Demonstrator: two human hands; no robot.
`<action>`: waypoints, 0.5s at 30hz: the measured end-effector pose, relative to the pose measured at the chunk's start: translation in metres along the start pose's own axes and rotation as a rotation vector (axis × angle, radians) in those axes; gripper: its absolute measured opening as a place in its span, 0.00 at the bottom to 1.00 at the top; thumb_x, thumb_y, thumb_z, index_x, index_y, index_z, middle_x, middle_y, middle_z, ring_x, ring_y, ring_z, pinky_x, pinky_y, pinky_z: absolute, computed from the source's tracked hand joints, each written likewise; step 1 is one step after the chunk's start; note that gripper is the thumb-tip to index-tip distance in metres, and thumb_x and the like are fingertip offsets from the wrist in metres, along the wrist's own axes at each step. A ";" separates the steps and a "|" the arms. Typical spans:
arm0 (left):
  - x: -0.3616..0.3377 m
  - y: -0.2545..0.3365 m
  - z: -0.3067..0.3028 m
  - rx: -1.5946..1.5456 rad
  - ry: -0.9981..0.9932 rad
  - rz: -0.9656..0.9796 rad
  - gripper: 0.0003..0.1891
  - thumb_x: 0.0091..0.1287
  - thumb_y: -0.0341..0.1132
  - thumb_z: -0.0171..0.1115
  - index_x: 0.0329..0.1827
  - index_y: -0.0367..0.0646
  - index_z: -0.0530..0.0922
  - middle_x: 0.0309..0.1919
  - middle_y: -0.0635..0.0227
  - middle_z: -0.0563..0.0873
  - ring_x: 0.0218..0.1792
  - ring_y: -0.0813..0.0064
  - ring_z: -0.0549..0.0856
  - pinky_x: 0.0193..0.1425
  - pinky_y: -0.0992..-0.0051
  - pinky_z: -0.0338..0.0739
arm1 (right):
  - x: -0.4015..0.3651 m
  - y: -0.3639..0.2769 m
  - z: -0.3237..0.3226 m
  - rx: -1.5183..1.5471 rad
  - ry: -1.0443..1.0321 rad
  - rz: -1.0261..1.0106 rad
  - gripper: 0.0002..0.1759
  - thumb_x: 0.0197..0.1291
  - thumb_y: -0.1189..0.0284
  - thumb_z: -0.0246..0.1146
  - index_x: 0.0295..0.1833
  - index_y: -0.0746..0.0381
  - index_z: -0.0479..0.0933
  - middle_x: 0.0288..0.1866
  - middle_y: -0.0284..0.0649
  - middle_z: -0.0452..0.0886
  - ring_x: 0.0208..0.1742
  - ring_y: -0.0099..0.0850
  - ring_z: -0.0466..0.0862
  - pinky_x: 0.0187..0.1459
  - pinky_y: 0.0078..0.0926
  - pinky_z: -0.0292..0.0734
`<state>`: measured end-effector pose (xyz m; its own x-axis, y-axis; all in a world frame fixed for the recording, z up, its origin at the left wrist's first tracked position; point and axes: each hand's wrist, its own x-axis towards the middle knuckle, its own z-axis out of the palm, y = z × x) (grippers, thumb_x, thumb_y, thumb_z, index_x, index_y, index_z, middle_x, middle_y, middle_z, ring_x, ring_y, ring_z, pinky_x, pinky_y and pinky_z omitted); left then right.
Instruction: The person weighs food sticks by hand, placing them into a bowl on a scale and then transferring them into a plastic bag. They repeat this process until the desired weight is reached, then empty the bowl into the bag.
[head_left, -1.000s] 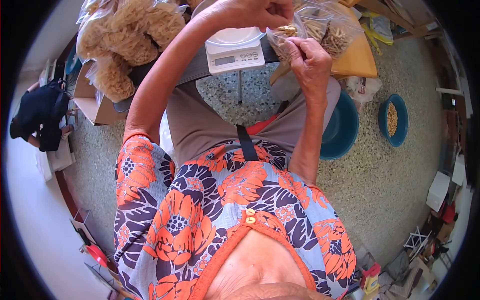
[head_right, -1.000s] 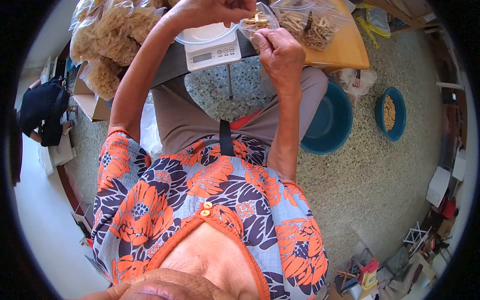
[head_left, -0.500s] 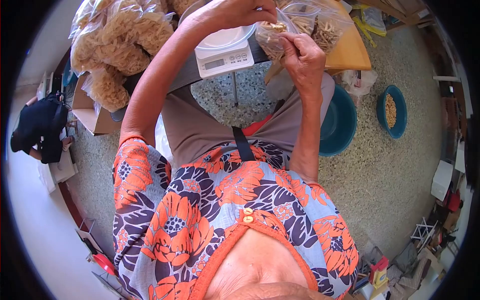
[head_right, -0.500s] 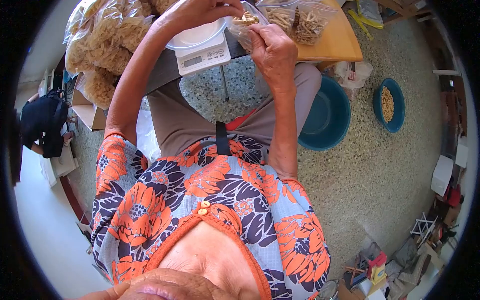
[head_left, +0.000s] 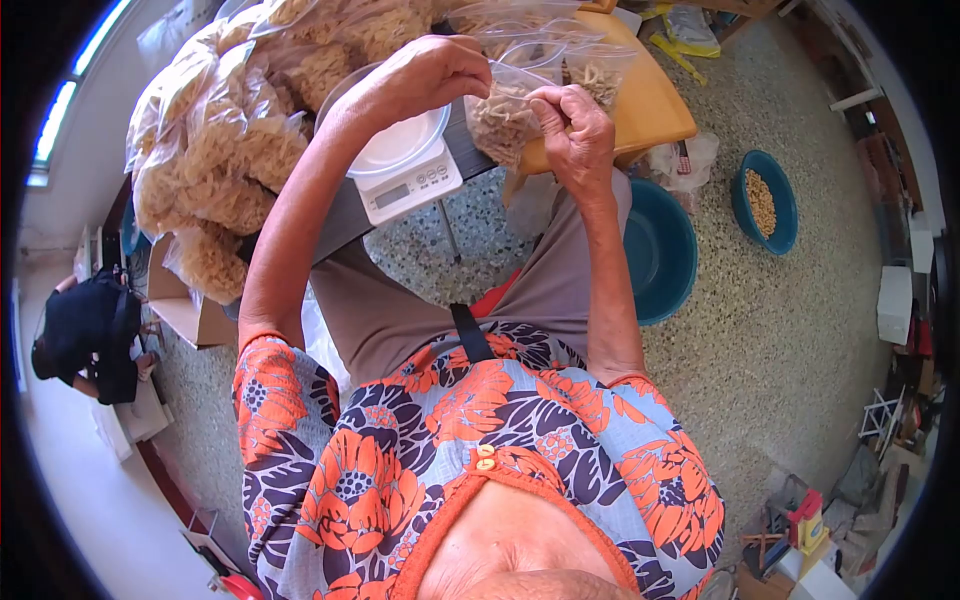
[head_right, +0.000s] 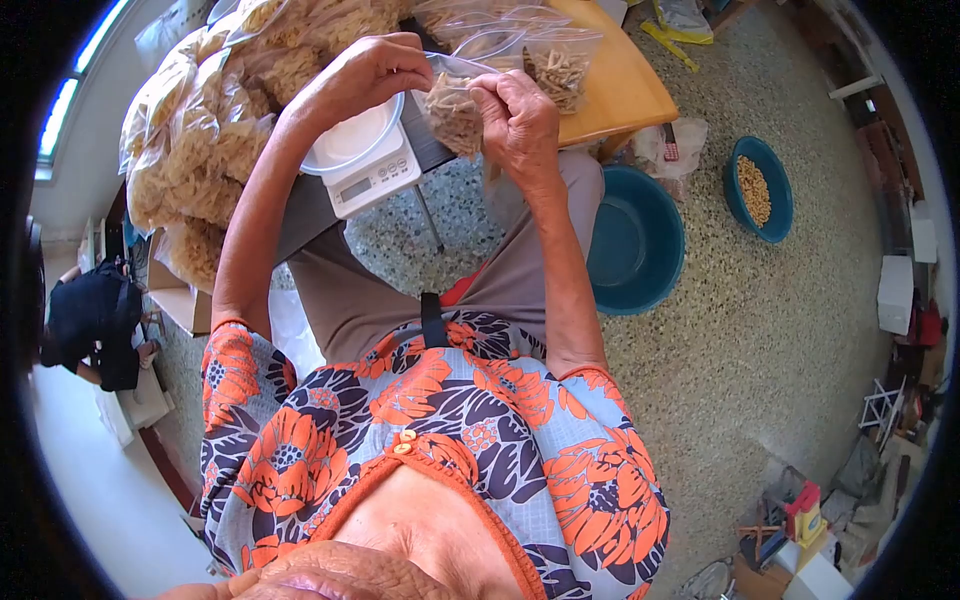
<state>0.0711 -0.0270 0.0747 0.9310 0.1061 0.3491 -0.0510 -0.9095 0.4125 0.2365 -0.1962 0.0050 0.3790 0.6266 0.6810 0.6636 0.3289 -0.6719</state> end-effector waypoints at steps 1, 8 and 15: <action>0.002 0.002 -0.002 0.005 -0.002 0.012 0.09 0.71 0.35 0.70 0.42 0.37 0.86 0.35 0.62 0.82 0.39 0.61 0.84 0.45 0.65 0.78 | 0.002 -0.001 0.000 0.005 0.010 -0.010 0.03 0.65 0.78 0.71 0.43 0.64 0.86 0.37 0.45 0.86 0.37 0.43 0.87 0.41 0.34 0.81; 0.012 0.027 -0.025 -0.049 0.104 -0.075 0.08 0.69 0.31 0.72 0.43 0.34 0.87 0.34 0.66 0.82 0.37 0.73 0.83 0.42 0.71 0.76 | 0.028 -0.010 -0.012 0.160 0.043 0.015 0.05 0.65 0.75 0.74 0.41 0.64 0.85 0.35 0.40 0.85 0.34 0.30 0.85 0.39 0.28 0.80; 0.039 0.044 -0.040 -0.033 0.073 -0.049 0.07 0.72 0.31 0.70 0.46 0.37 0.89 0.38 0.66 0.86 0.41 0.73 0.85 0.47 0.74 0.78 | 0.055 -0.018 -0.042 0.107 -0.080 -0.008 0.08 0.64 0.71 0.77 0.42 0.60 0.85 0.33 0.35 0.87 0.31 0.24 0.84 0.36 0.22 0.80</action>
<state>0.0906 -0.0468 0.1399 0.9042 0.1802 0.3873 -0.0191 -0.8887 0.4581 0.2729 -0.1971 0.0666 0.3188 0.6764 0.6639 0.5919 0.4050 -0.6969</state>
